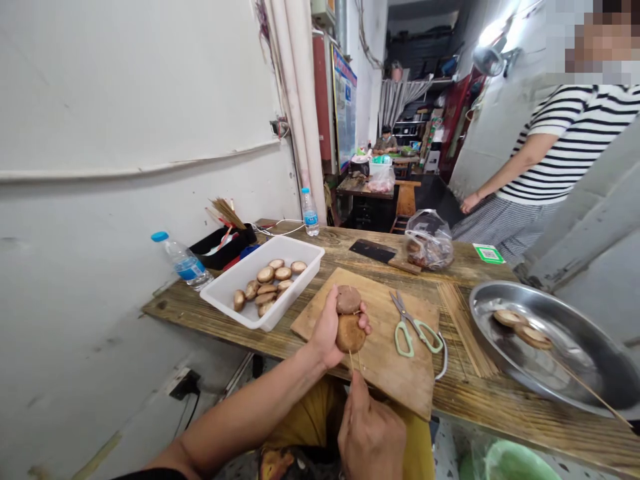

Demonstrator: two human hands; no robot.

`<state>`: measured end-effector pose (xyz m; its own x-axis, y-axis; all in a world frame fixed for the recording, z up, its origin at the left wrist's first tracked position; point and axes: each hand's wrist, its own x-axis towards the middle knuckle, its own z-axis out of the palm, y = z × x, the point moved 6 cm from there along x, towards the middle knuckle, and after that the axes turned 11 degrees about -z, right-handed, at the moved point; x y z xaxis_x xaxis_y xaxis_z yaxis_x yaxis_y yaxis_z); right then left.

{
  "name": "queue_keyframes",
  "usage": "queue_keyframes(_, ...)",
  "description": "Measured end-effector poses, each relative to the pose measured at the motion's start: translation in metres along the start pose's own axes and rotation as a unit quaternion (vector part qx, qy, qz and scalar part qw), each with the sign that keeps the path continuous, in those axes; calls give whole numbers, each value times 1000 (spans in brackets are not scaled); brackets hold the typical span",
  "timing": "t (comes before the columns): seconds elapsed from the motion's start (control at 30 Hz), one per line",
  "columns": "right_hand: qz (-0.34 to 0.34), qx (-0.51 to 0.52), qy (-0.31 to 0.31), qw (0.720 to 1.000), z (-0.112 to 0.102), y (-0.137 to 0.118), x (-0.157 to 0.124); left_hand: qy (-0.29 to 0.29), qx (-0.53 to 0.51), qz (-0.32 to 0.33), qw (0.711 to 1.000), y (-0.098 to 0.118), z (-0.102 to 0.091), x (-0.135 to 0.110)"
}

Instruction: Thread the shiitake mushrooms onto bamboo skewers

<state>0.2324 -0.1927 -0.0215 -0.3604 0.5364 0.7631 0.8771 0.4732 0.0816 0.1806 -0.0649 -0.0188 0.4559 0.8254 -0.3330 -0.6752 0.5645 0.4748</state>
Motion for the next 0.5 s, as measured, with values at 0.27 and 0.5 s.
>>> queue_keyframes(0.27,22,-6,-48,999,3,0,33,7,36,-20,999,2,-3,5)
queue_keyframes(0.5,32,59,-72,995,10,10,35,8,39,10,999,12,-13,6)
